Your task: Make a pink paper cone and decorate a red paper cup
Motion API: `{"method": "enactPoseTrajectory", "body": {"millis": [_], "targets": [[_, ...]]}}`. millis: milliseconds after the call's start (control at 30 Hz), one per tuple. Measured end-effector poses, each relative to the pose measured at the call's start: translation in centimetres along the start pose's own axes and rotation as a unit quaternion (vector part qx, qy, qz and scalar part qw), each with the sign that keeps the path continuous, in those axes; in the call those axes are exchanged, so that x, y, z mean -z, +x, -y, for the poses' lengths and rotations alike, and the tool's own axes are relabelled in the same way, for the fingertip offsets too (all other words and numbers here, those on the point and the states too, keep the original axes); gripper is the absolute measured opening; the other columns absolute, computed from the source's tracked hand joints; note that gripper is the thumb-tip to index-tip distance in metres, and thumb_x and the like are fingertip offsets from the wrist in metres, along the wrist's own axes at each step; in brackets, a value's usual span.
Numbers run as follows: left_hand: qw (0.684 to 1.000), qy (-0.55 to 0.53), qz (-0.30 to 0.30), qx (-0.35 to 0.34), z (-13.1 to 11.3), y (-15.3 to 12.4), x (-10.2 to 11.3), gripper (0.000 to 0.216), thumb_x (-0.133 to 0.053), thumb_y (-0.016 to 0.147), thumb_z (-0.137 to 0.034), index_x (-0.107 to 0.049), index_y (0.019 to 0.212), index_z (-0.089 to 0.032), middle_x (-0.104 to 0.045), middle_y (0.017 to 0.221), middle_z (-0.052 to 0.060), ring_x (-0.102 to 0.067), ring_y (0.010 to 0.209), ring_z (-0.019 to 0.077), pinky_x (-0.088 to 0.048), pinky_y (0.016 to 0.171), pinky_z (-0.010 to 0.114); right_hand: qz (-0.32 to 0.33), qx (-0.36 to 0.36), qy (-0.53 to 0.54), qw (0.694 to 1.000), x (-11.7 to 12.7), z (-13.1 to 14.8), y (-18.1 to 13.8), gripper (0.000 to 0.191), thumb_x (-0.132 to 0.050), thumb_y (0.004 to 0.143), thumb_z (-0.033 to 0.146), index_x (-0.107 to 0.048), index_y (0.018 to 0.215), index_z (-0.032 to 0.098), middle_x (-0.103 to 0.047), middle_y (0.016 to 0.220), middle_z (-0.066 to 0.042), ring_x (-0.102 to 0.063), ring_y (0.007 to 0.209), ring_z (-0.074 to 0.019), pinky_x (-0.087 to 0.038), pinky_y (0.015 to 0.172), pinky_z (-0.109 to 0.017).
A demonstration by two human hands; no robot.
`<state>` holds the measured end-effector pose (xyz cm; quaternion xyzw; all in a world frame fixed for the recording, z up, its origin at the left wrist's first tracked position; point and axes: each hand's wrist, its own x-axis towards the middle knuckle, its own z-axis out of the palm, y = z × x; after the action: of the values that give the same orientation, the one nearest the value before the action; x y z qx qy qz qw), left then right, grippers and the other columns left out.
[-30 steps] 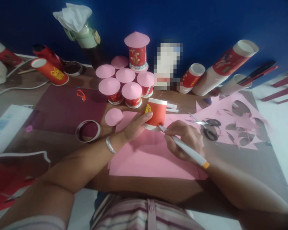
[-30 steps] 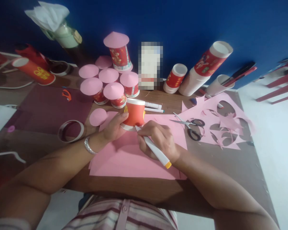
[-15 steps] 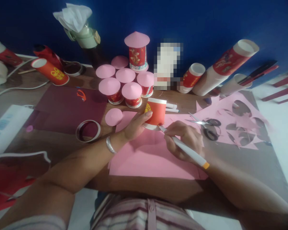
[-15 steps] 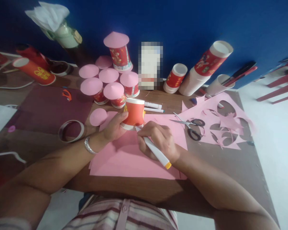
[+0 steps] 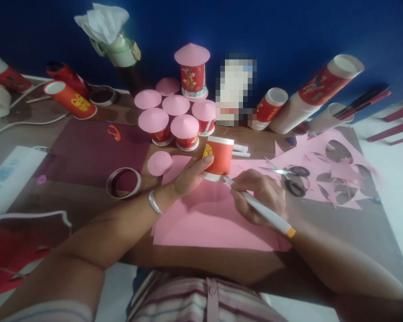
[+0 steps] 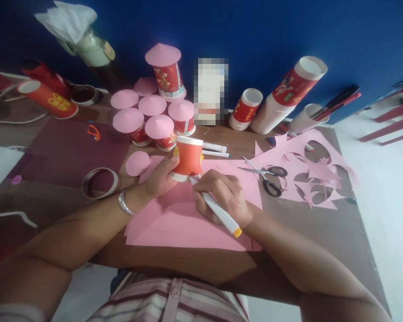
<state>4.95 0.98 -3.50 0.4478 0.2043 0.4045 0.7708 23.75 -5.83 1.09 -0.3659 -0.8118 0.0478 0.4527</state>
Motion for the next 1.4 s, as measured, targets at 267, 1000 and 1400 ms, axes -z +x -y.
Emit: {"method": "enactPoseTrajectory", "body": {"millis": [267, 1000, 1400], "targets": [[1.000, 0.000, -0.003, -0.020, -0.16, 0.04, -0.29, 0.041, -0.064, 0.096, -0.052, -0.064, 0.124, -0.022, -0.071, 0.117, 0.009, -0.071, 0.109, 0.0279, -0.058, 0.097, 0.043, 0.005, -0.009, 0.001, 1.000, 0.10, 0.01, -0.07, 0.015, -0.062, 0.089, 0.012, -0.058, 0.098, 0.024, -0.071, 0.078, 0.000, -0.071, 0.065, -0.0149, -0.057, 0.055, -0.025], [0.999, 0.024, 0.005, -0.039, 0.13, 0.03, -0.14, 0.039, -0.064, 0.097, -0.048, -0.062, 0.127, -0.023, -0.070, 0.117, 0.009, -0.069, 0.107, 0.0251, -0.057, 0.096, 0.040, 0.027, -0.001, 0.026, 0.999, 0.14, 0.01, 0.41, 0.008, -0.062, 0.093, 0.015, -0.059, 0.096, 0.022, -0.073, 0.079, -0.002, -0.072, 0.065, -0.0138, -0.056, 0.055, -0.023], [0.998, 0.049, 0.033, -0.035, 0.10, -0.03, 0.11, 0.036, -0.059, 0.099, -0.054, -0.068, 0.109, -0.020, -0.070, 0.097, 0.008, -0.070, 0.092, 0.0241, -0.060, 0.089, 0.042, 0.008, -0.022, 0.012, 1.000, 0.06, -0.16, 0.13, 0.008, -0.064, 0.095, 0.018, -0.059, 0.099, 0.023, -0.073, 0.080, -0.002, -0.073, 0.067, -0.0152, -0.058, 0.054, -0.025]]}}
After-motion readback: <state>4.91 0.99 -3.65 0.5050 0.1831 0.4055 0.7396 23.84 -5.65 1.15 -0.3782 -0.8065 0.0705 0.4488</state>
